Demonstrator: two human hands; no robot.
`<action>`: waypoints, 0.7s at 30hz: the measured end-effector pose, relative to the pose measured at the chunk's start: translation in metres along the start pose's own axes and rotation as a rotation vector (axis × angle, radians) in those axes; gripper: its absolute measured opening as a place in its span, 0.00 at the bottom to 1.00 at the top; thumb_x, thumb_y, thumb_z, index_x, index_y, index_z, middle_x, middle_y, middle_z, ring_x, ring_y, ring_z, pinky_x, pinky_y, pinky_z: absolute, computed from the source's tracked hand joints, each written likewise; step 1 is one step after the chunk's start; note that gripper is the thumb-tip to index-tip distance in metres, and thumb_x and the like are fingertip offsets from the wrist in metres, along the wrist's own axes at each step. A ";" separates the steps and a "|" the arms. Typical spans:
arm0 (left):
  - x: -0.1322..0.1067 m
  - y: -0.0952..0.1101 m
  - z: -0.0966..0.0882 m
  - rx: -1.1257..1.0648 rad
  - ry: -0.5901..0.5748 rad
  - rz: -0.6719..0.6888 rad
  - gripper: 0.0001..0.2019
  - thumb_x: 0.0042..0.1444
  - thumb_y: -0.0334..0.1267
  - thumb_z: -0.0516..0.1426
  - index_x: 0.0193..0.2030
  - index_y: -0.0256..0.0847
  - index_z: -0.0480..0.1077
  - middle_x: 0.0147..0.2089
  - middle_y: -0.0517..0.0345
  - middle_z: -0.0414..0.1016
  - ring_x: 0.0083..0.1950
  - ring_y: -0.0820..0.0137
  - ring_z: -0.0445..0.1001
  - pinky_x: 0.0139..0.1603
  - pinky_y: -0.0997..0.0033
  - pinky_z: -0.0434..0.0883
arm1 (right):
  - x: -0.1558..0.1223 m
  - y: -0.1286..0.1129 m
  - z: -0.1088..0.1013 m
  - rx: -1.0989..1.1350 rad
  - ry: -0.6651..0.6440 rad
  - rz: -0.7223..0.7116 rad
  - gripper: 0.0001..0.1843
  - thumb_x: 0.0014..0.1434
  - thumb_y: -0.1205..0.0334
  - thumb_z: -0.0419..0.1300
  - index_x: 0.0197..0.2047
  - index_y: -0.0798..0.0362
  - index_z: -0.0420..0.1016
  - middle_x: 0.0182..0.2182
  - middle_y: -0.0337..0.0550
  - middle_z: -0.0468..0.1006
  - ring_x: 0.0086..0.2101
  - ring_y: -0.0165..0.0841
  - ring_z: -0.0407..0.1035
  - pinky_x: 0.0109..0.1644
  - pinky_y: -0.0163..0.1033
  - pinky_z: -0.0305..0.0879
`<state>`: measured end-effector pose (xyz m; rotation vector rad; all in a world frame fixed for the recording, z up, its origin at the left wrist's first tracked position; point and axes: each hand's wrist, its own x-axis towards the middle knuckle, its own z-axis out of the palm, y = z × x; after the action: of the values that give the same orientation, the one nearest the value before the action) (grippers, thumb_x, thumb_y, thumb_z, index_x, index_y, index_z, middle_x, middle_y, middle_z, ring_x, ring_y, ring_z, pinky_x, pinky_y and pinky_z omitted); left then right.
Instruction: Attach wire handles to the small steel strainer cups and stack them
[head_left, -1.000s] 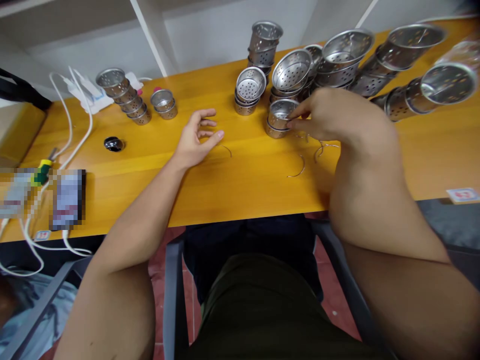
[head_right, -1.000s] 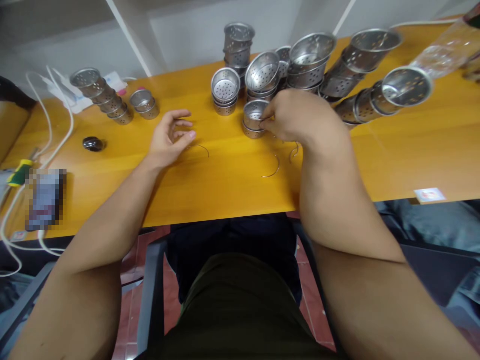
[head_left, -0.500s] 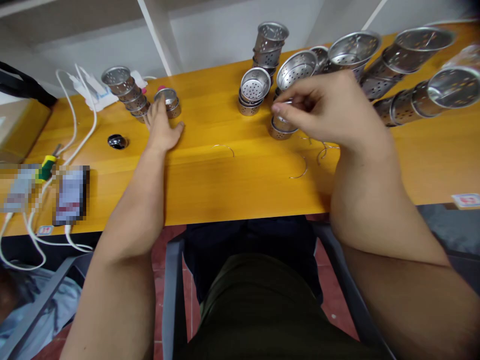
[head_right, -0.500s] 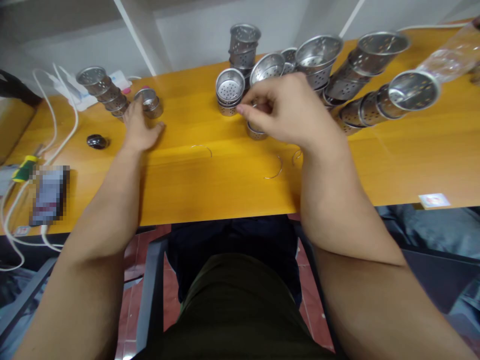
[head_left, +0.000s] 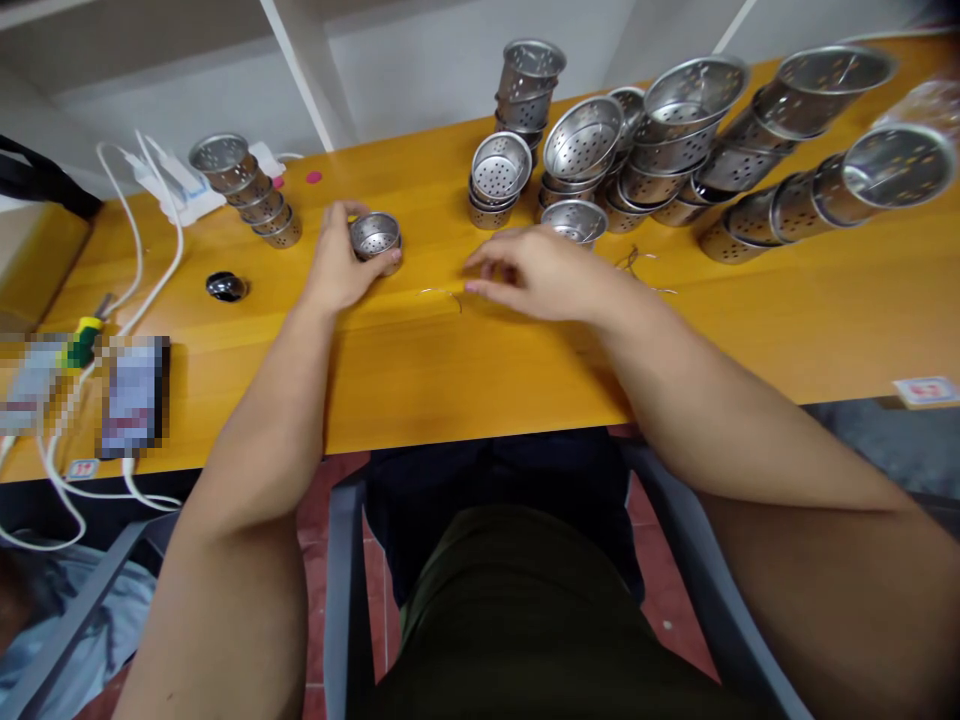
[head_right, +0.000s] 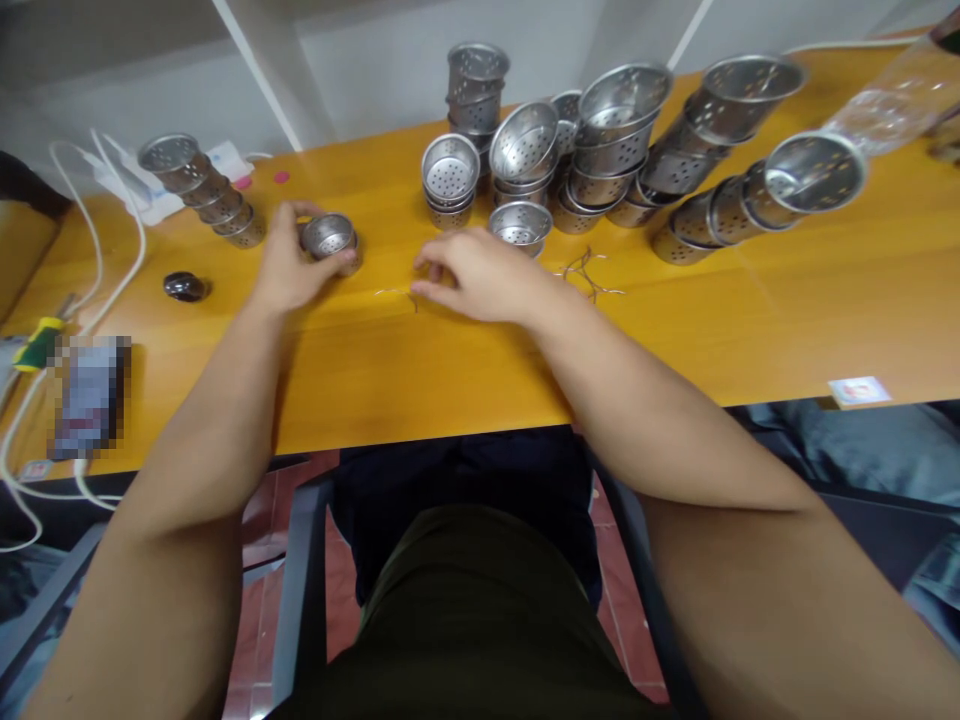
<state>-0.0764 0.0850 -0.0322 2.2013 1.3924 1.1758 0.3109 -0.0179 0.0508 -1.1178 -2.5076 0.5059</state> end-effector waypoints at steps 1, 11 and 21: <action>0.000 0.004 0.001 -0.007 -0.014 -0.017 0.54 0.51 0.81 0.82 0.71 0.50 0.72 0.75 0.43 0.82 0.80 0.41 0.81 0.87 0.23 0.74 | 0.005 -0.005 0.010 -0.025 -0.024 0.010 0.23 0.86 0.50 0.68 0.73 0.54 0.90 0.61 0.61 0.93 0.59 0.56 0.87 0.67 0.56 0.78; 0.003 0.009 0.001 -0.035 0.012 0.068 0.54 0.63 0.81 0.79 0.79 0.51 0.64 0.79 0.49 0.76 0.87 0.49 0.71 0.95 0.25 0.63 | 0.020 -0.024 0.004 -0.258 -0.318 0.243 0.13 0.74 0.71 0.66 0.52 0.54 0.95 0.47 0.57 0.94 0.46 0.50 0.86 0.46 0.50 0.71; 0.005 0.009 0.001 -0.083 0.064 0.052 0.53 0.61 0.74 0.81 0.81 0.56 0.65 0.84 0.46 0.76 0.90 0.43 0.72 0.97 0.29 0.66 | 0.010 -0.019 -0.003 -0.363 -0.309 0.231 0.03 0.65 0.67 0.77 0.42 0.51 0.94 0.36 0.53 0.92 0.35 0.48 0.83 0.37 0.49 0.65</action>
<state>-0.0688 0.0854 -0.0251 2.1724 1.2928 1.3088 0.2942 -0.0217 0.0634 -1.5850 -2.8302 0.3052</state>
